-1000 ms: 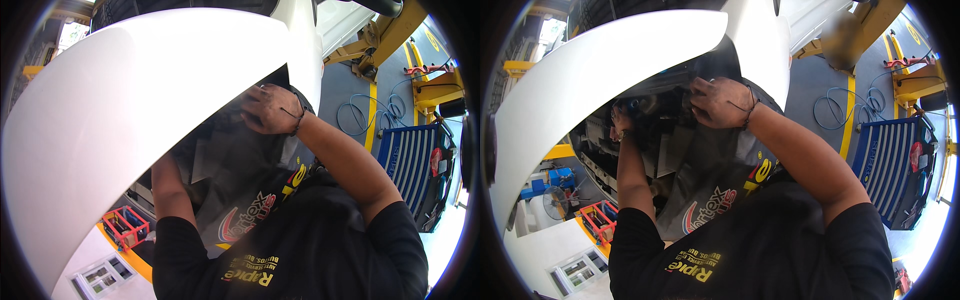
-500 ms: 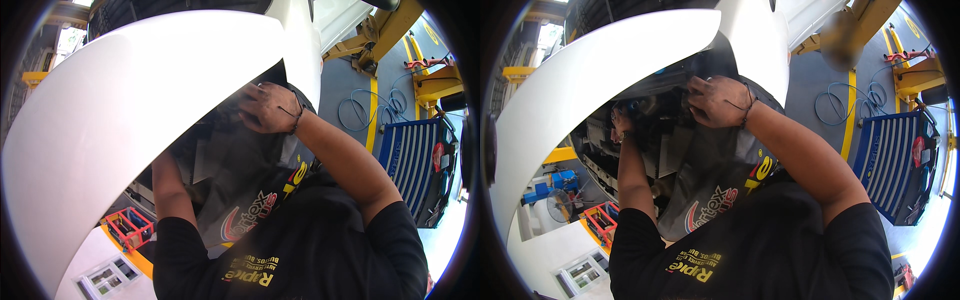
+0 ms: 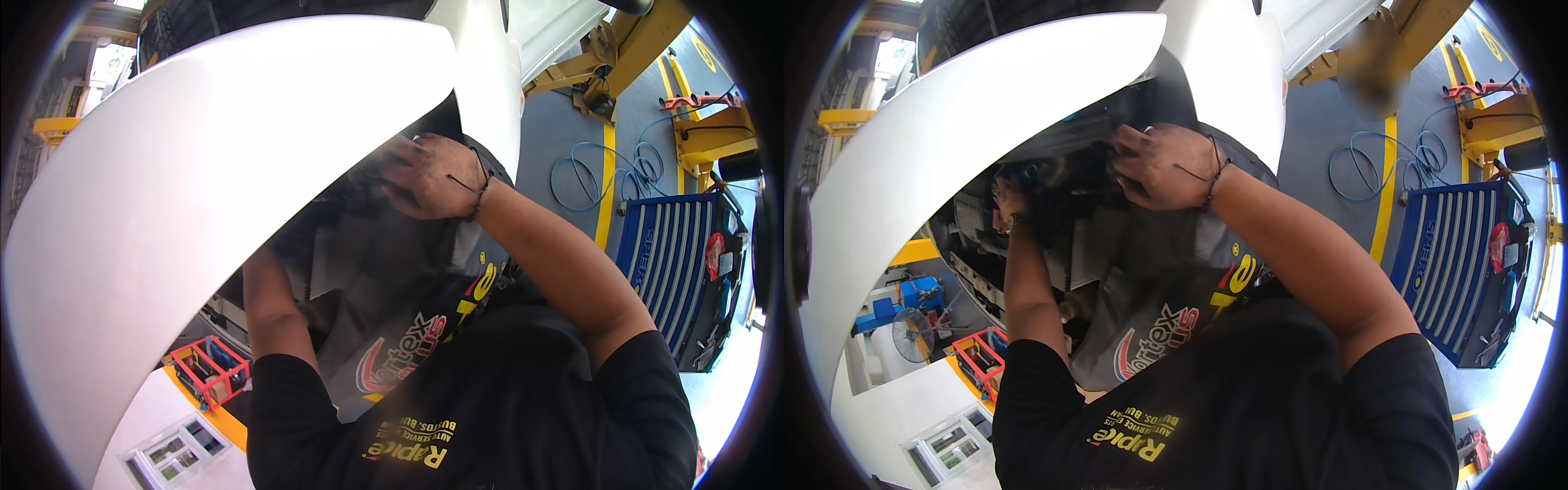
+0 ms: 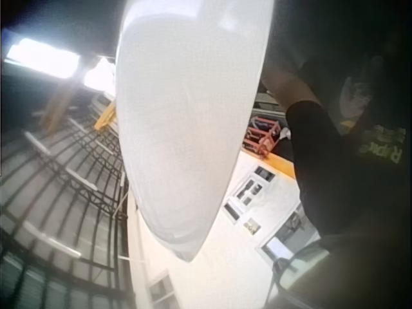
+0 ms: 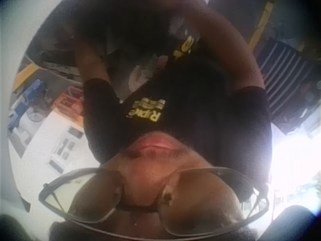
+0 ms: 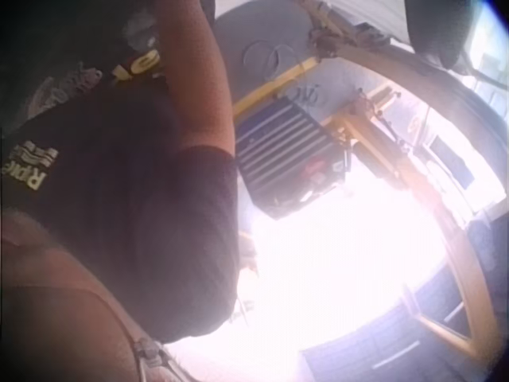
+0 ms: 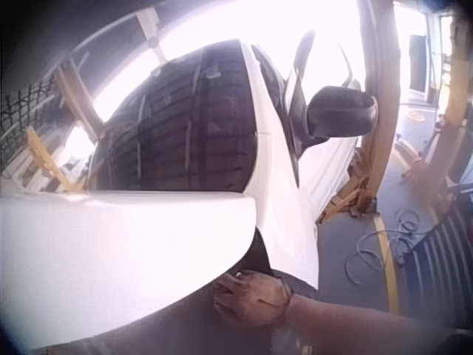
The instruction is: The person works under the hood of a white car, then moves to the front wheel area to remove the brake caliper and use a fluid extraction tool. They later reinstall the tire onto the hub.
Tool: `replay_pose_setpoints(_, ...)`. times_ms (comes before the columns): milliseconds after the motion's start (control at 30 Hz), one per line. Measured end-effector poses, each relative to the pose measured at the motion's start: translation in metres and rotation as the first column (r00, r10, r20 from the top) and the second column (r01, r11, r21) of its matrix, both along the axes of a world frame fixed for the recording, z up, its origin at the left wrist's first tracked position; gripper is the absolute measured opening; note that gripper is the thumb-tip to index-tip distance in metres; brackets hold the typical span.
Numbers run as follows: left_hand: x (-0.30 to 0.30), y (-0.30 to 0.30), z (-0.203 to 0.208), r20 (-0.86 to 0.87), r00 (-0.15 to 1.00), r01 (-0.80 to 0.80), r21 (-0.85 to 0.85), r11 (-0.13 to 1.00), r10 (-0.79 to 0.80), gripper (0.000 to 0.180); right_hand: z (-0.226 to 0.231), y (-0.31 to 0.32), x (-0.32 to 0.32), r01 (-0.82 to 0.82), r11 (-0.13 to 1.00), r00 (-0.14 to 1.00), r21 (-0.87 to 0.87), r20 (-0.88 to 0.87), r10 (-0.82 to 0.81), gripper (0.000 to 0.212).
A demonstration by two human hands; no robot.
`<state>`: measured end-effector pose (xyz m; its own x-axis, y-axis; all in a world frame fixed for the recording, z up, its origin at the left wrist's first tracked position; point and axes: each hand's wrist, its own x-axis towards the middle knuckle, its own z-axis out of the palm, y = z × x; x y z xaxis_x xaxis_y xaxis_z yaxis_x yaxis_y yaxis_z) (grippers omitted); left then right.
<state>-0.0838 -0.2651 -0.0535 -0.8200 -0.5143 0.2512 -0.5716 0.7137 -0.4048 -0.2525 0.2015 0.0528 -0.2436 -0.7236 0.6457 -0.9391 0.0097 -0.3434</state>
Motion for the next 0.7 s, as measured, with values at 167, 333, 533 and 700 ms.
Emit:
replay_pose_setpoints(167,0.001,-0.017,-0.009,0.022,1.000,0.015,-0.073,0.997,-0.014,0.065,-0.001,0.000,-0.001,0.000,1.000,1.000,-0.014,-0.009,0.000,0.016)
replay_pose_setpoints(333,0.000,-0.013,-0.006,0.041,0.999,0.002,-0.044,0.999,-0.001,0.058,-0.003,0.000,0.000,-0.004,1.000,1.000,-0.014,-0.007,0.004,0.016)
replay_pose_setpoints(533,0.002,-0.005,0.000,-0.063,0.996,0.066,-0.019,0.998,-0.067,0.049,-0.003,-0.001,0.000,-0.010,1.000,1.000,0.026,0.016,0.009,0.016)
replay_pose_setpoints(700,0.003,-0.003,0.001,-0.107,0.988,0.115,0.007,0.993,-0.114,0.049,-0.002,-0.001,0.000,-0.002,0.999,1.000,0.032,0.018,0.001,0.016)
